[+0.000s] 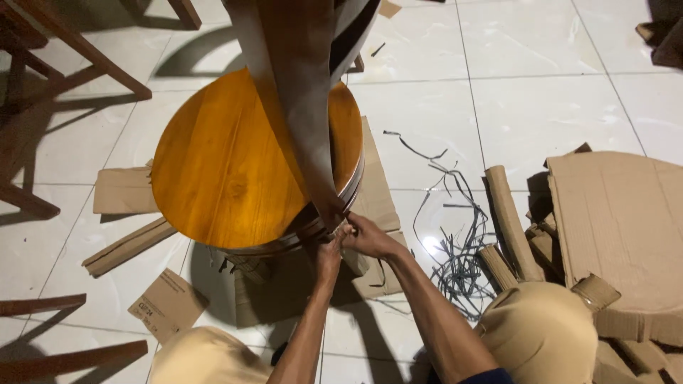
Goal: Wrapping a wooden chair leg with protective cardboard and securing it with plastic ties
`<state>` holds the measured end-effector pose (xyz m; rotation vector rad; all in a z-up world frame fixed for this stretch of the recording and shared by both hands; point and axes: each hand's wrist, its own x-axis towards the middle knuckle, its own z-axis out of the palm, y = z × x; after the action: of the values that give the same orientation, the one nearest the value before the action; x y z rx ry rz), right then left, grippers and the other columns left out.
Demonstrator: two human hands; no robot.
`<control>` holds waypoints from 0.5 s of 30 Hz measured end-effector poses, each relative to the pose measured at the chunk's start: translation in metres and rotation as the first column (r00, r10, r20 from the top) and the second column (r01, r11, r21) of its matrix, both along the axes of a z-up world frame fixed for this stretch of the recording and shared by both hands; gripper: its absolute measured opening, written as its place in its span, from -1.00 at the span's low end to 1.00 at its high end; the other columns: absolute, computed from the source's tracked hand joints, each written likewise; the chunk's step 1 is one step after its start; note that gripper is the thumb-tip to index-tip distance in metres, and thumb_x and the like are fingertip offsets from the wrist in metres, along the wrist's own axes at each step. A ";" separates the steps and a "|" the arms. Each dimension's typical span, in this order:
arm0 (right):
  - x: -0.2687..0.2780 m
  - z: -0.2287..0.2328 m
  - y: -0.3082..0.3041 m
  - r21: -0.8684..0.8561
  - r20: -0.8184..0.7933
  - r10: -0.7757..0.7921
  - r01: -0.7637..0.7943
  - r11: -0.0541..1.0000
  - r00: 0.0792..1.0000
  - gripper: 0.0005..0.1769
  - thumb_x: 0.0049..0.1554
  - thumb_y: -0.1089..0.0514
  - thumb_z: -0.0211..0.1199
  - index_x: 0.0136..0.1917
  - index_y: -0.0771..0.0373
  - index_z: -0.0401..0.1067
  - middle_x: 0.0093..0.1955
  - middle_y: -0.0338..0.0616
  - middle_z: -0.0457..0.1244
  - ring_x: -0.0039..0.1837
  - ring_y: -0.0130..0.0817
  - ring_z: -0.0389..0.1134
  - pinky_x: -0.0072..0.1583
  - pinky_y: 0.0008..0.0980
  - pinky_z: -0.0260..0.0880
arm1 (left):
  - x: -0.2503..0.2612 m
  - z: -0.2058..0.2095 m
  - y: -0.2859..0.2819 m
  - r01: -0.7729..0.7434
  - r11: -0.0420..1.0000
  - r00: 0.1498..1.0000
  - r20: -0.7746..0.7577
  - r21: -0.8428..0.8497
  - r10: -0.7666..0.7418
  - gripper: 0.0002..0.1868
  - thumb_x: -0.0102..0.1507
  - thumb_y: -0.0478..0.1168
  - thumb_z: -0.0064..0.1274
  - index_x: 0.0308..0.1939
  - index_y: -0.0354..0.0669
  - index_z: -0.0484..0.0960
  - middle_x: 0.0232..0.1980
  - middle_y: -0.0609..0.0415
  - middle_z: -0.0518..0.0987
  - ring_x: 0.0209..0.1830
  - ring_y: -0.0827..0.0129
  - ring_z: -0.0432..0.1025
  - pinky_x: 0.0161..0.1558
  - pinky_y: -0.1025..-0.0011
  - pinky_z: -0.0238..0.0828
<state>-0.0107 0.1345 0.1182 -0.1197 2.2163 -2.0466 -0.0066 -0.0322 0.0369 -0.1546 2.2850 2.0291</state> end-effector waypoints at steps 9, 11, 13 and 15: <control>-0.005 0.044 -0.015 0.393 0.065 0.005 -0.030 0.919 0.998 -0.46 -0.14 0.01 0.51 -0.01 0.35 0.40 -0.09 0.30 0.37 0.10 0.28 0.41 0.04 0.16 0.41 | -0.013 0.027 -0.008 0.163 0.984 0.965 0.195 0.064 -0.173 -0.27 0.30 0.35 0.13 -0.07 -0.38 0.71 -0.18 -0.07 0.63 -0.16 0.19 0.46 -0.04 0.16 0.46; -0.005 0.051 -0.018 0.369 0.040 -0.014 -0.002 0.929 0.999 -0.51 -0.05 -0.02 0.44 -0.01 0.39 0.44 -0.08 0.31 0.39 0.08 0.29 0.42 0.01 0.15 0.40 | 0.008 0.073 -0.009 0.104 0.994 0.956 0.281 -0.040 -0.089 -0.13 0.24 0.49 0.06 -0.40 -0.42 0.71 -0.42 -0.21 0.53 -0.25 0.07 0.39 -0.03 0.02 0.21; 0.004 0.085 -0.022 0.372 0.042 -0.013 -0.003 0.928 0.999 -0.48 -0.08 -0.03 0.47 -0.02 0.39 0.45 -0.08 0.33 0.39 0.09 0.30 0.42 0.01 0.14 0.40 | 0.010 0.039 -0.016 0.104 0.992 0.958 0.275 -0.068 -0.081 -0.15 0.26 0.47 -0.03 -0.12 -0.39 0.67 -0.11 -0.28 0.56 0.05 -0.02 0.38 0.17 -0.01 0.15; 0.007 0.098 -0.023 0.380 0.039 -0.012 -0.004 0.925 0.999 -0.46 -0.10 -0.04 0.50 -0.03 0.40 0.46 -0.08 0.34 0.39 0.10 0.30 0.43 0.02 0.14 0.39 | 0.015 0.031 -0.012 0.102 0.991 0.962 0.263 -0.092 -0.075 -0.12 0.29 0.45 -0.12 0.15 -0.35 0.63 0.19 -0.35 0.58 0.35 -0.10 0.37 0.38 -0.03 0.09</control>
<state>-0.0039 0.1114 0.2167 -0.0355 2.5365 -1.5625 0.0079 -0.0440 0.0674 -0.3002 2.1926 1.7316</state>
